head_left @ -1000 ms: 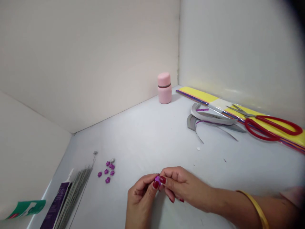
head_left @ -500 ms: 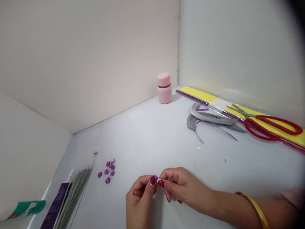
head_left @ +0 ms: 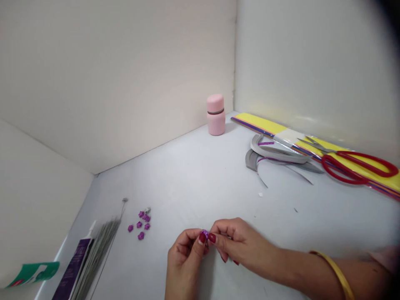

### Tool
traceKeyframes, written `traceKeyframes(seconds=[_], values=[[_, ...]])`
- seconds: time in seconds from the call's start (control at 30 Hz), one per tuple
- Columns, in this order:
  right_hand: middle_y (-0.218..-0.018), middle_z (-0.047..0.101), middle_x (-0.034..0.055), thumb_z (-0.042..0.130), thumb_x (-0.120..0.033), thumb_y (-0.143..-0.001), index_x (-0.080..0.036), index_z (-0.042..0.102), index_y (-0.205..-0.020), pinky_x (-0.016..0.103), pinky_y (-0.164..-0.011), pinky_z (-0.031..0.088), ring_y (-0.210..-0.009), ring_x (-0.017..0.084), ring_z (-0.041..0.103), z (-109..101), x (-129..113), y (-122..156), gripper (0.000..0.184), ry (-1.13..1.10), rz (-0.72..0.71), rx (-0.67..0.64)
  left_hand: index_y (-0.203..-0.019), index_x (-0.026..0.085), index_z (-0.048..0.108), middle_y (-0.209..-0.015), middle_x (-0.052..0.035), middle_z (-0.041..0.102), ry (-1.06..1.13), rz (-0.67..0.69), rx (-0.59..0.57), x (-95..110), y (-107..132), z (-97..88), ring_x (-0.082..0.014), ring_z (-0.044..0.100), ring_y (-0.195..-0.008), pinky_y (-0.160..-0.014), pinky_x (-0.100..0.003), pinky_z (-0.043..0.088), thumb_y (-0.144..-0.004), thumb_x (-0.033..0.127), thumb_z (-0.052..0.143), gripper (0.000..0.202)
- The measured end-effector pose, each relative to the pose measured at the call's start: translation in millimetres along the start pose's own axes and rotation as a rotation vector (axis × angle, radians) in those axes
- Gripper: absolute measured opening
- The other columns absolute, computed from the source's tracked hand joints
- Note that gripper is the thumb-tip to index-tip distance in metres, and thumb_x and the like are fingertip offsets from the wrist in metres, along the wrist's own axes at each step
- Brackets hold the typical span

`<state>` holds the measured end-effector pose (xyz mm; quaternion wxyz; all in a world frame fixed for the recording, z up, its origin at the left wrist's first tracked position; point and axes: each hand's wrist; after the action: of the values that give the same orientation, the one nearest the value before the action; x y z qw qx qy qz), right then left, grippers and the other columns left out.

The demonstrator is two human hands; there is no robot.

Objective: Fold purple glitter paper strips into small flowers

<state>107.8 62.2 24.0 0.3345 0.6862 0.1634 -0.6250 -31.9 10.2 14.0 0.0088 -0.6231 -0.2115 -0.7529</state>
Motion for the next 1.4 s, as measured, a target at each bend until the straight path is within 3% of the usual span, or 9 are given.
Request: traceKeyframes(seconds=[0.2, 0.3, 0.57, 0.67, 0.9, 1.17, 1.3, 1.4], values=[[-0.053, 0.047, -0.0056, 0.049, -0.034, -0.086, -0.016, 0.050, -0.066, 0.016, -0.041, 0.027, -0.043, 0.005, 0.034, -3.2, 2.3, -2.0, 0.027, -0.080, -0.033, -0.056, -0.087, 0.019, 0.072, -0.080, -0.0045, 0.074, 0.044, -0.015, -0.039, -0.1, 1.4, -0.8, -0.0151, 0.064, -0.075, -0.069, -0.021, 0.049, -0.062, 0.032, 0.076, 0.028], [-0.052, 0.047, -0.0060, 0.051, -0.037, -0.085, -0.016, 0.052, -0.070, 0.016, -0.040, 0.025, -0.041, 0.005, 0.033, -4.8, 5.3, -3.3, 0.026, -0.119, -0.014, -0.089, -0.082, 0.019, 0.074, -0.077, -0.0033, 0.074, -0.011, 0.033, -0.056, 0.8, 0.7, -2.6, -0.0150, 0.064, -0.074, -0.071, -0.021, 0.049, -0.062, 0.031, 0.076, 0.023], [-0.050, 0.049, -0.0062, 0.053, -0.040, -0.083, -0.015, 0.056, -0.072, 0.016, -0.039, 0.023, -0.038, 0.004, 0.031, -6.3, 9.9, -5.5, 0.027, -0.126, 0.046, -0.037, -0.078, 0.020, 0.074, -0.076, -0.0017, 0.075, -0.160, 0.096, 0.031, 0.5, -1.4, -6.6, -0.0142, 0.065, -0.072, -0.067, -0.018, 0.050, -0.063, 0.032, 0.074, 0.019], [-0.049, 0.048, -0.0058, 0.053, -0.040, -0.083, -0.015, 0.057, -0.071, 0.016, -0.039, 0.024, -0.039, 0.005, 0.033, -6.2, 7.1, -5.0, 0.028, -0.057, 0.041, -0.023, -0.079, 0.022, 0.074, -0.076, -0.0005, 0.074, -0.225, 0.163, 0.063, -1.5, -1.3, -7.0, -0.0128, 0.064, -0.072, -0.066, -0.016, 0.049, -0.066, 0.031, 0.073, 0.016], [-0.049, 0.045, -0.0056, 0.051, -0.031, -0.083, -0.015, 0.055, -0.065, 0.017, -0.043, 0.026, -0.044, 0.007, 0.035, -4.9, 2.5, -1.9, 0.024, 0.160, -0.036, 0.045, -0.085, 0.025, 0.072, -0.077, -0.0008, 0.070, -0.314, 0.341, -0.044, -7.9, -0.8, -8.6, -0.0124, 0.064, -0.070, -0.062, -0.017, 0.049, -0.073, 0.024, 0.066, 0.013], [-0.051, 0.046, -0.0050, 0.046, -0.024, -0.083, -0.016, 0.051, -0.063, 0.018, -0.046, 0.029, -0.048, 0.008, 0.038, -4.4, 4.1, -2.2, 0.022, 0.189, -0.050, 0.026, -0.095, 0.025, 0.069, -0.083, -0.0020, 0.068, -0.427, 0.588, -0.104, -8.2, 2.5, -6.9, -0.0131, 0.063, -0.075, -0.067, -0.021, 0.049, -0.078, 0.014, 0.058, 0.023], [-0.051, 0.045, -0.0049, 0.046, -0.027, -0.085, -0.016, 0.050, -0.064, 0.018, -0.045, 0.028, -0.048, 0.008, 0.038, -3.1, 3.1, -1.6, 0.024, 0.158, -0.054, 0.031, -0.094, 0.025, 0.071, -0.084, -0.0033, 0.069, -0.363, 0.542, -0.114, -7.0, 2.8, -7.4, -0.0153, 0.064, -0.079, -0.070, -0.022, 0.049, -0.079, 0.016, 0.058, 0.021], [-0.051, 0.044, -0.0049, 0.044, -0.028, -0.086, -0.017, 0.050, -0.063, 0.018, -0.045, 0.028, -0.048, 0.008, 0.037, -2.3, 3.1, -1.0, 0.026, 0.167, -0.075, 0.027, -0.094, 0.023, 0.070, -0.079, -0.0027, 0.070, -0.316, 0.449, -0.006, -11.4, 3.4, -7.4, -0.0154, 0.066, -0.072, -0.065, -0.022, 0.051, -0.076, 0.020, 0.063, 0.020]])
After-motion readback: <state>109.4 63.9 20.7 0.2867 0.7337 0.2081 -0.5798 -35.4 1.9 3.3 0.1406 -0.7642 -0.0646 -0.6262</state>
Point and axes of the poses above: each hand's wrist, its own y-axis away from the middle knuckle, its own z-axis out of the palm, x = y × z
